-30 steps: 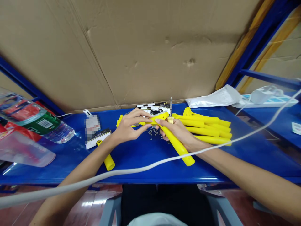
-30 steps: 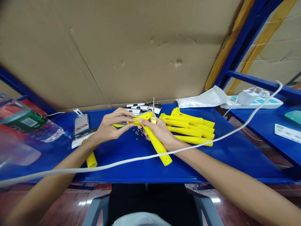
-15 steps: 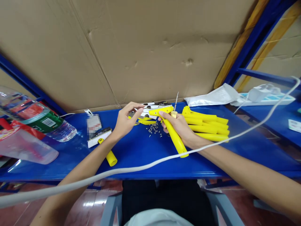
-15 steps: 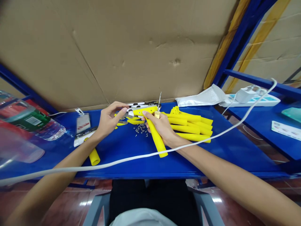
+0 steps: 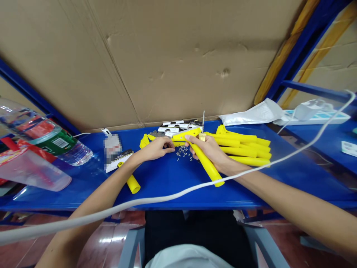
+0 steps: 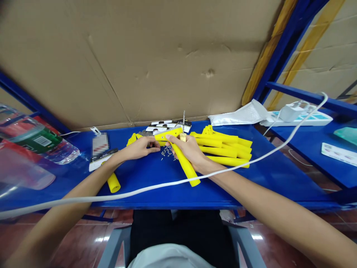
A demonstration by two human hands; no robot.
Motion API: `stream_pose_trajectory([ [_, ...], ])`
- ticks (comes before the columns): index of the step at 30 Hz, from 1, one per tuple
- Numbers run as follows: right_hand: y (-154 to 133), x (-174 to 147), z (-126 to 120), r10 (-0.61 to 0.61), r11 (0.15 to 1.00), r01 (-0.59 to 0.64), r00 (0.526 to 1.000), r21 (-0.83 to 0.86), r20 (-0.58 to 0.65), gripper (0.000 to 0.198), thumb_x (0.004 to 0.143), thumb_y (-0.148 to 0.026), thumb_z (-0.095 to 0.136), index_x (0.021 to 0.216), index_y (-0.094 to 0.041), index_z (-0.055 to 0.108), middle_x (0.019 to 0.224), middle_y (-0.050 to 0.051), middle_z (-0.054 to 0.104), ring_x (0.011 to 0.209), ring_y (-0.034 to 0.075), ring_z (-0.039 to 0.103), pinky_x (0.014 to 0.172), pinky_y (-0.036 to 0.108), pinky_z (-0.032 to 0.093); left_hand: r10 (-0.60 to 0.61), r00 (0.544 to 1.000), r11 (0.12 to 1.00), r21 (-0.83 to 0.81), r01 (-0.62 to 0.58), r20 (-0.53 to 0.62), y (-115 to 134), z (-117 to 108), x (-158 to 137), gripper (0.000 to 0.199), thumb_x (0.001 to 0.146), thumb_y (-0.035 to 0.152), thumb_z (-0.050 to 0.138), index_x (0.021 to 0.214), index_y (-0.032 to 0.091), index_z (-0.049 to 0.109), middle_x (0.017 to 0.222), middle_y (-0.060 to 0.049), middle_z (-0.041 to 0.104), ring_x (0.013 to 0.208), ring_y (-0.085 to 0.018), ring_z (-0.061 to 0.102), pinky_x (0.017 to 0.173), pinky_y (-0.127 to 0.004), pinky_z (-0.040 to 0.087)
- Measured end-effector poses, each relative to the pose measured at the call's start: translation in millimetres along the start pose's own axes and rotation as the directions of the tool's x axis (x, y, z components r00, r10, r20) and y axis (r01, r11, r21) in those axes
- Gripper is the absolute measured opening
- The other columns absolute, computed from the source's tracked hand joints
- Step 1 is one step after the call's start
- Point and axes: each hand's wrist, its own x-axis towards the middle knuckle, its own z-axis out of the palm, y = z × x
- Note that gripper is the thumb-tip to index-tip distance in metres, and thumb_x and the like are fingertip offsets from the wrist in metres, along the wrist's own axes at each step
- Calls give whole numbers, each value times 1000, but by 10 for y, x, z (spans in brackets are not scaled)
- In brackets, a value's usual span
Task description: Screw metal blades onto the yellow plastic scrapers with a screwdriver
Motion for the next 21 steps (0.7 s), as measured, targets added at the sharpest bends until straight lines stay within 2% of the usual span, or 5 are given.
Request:
stream_pose_trajectory([
  [2,-20,-20,26,24,1000,-23,999,-17,40,40,76,-47,95,85,-15,74,61,-1,64,50,10,55,44,22,46,1,1000,999,48,0,-21,-29,5,5,17,98,33,66,93,18,74,99,-9,76,84,-22,66,80,-35,50],
  [5,-26,-36,51,65,998,-62,992,-26,104,40,74,-44,97,88,-15,72,64,-1,66,50,10,54,42,21,44,12,991,995,98,1,-132,0,-28,1,16,99,31,65,93,18,72,99,-9,74,86,-22,64,82,-35,49],
  [10,-4,-47,41,160,984,-139,964,-109,213,37,76,-44,95,82,-14,73,60,0,64,48,9,53,40,21,42,80,934,995,-26,-95,-349,318,-165,-54,26,106,41,61,101,19,72,102,-6,73,89,-19,63,80,-31,48],
  [16,-40,-113,82,228,970,-195,938,-148,262,32,78,-40,94,79,-15,74,57,-1,63,46,10,54,38,20,42,290,919,956,32,-292,-268,649,-156,-141,18,108,34,62,102,20,71,107,-7,71,99,-20,66,92,-34,51],
  [21,6,-79,61,235,970,-206,932,-128,276,32,75,-39,96,81,-15,75,61,1,68,49,10,56,40,19,45,435,857,900,162,-405,-274,677,-132,-157,12,107,26,63,106,20,74,112,-10,71,109,-22,66,97,-38,53],
])
